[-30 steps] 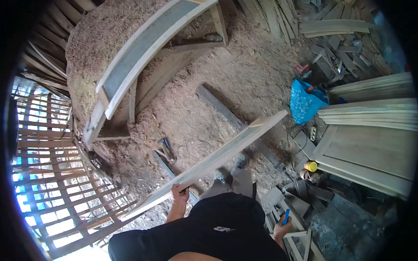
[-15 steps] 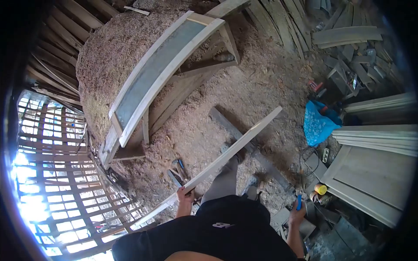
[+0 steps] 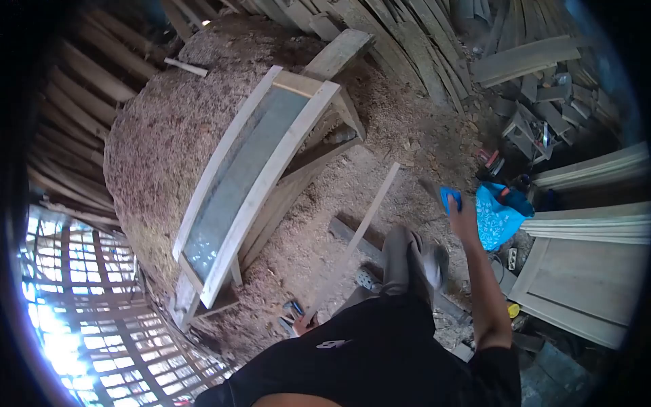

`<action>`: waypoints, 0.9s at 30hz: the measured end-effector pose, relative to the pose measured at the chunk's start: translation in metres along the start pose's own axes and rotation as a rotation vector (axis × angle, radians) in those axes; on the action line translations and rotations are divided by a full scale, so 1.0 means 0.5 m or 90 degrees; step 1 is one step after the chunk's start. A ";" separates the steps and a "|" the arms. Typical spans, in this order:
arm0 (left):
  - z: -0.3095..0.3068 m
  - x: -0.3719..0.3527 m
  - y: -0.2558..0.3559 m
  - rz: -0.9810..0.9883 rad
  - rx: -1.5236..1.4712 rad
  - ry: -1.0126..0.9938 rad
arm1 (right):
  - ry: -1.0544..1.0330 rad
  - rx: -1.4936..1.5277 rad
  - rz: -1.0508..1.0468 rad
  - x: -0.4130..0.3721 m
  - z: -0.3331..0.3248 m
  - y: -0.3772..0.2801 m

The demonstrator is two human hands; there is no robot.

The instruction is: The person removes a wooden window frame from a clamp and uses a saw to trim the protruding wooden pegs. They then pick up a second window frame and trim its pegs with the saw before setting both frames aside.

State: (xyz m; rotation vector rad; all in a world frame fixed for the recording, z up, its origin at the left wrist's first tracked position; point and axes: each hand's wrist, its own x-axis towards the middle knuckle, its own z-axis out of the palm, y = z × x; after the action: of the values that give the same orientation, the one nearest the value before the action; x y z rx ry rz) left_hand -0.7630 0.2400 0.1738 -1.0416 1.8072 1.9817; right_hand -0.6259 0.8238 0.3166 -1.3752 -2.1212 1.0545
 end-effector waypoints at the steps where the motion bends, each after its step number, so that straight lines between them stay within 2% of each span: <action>1: 0.020 0.011 0.006 0.059 0.024 -0.039 | 0.029 -0.012 -0.025 0.078 0.026 -0.015; 3: 0.072 0.022 0.042 -0.086 -0.166 -0.055 | 0.066 -0.031 -0.056 0.215 0.072 -0.065; 7: 0.197 0.015 0.088 -0.085 -0.208 -0.056 | 0.078 -0.046 -0.083 0.528 0.185 -0.117; 9: 0.272 -0.004 0.107 -0.074 -0.209 -0.044 | 0.046 -0.161 0.049 0.692 0.243 -0.124; 10: 0.310 -0.012 0.120 -0.071 -0.213 -0.038 | 0.036 -0.153 0.051 0.788 0.279 -0.109; 11: 0.346 -0.018 0.134 -0.068 -0.210 -0.031 | -0.017 -0.136 0.115 0.876 0.322 -0.069; 13: 0.416 -0.036 0.151 -0.065 -0.210 -0.014 | -0.084 -0.125 0.179 0.975 0.414 -0.006; 15: 0.484 -0.055 0.162 -0.066 -0.212 0.002 | -0.104 0.555 0.524 1.046 0.493 0.013; 16: 0.513 -0.062 0.165 -0.068 -0.217 0.009 | -0.102 0.671 0.556 1.072 0.530 0.017; 17: 0.541 -0.070 0.172 -0.070 -0.214 0.015 | -0.107 0.669 0.565 1.092 0.570 0.014; 19: 0.584 -0.084 0.174 -0.074 -0.213 0.027 | -0.104 0.809 0.525 1.141 0.662 0.004; 20: 0.605 -0.092 0.175 -0.075 -0.213 0.033 | -0.201 0.728 0.496 1.189 0.719 0.031; 21: 0.625 -0.095 0.176 -0.076 -0.216 0.039 | -0.208 0.728 0.500 1.202 0.723 -0.020; 23: 0.658 -0.099 0.178 -0.072 -0.216 0.049 | -0.101 0.783 0.618 1.222 0.747 -0.132; 27: 0.716 -0.097 0.170 -0.078 -0.227 0.079 | -0.164 0.777 0.670 1.330 0.917 -0.180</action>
State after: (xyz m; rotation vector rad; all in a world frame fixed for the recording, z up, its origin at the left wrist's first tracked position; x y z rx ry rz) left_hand -0.8986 0.5750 0.2577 -1.3711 1.4317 2.2566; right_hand -1.2786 1.2276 0.0493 -1.5635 -0.3077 2.3742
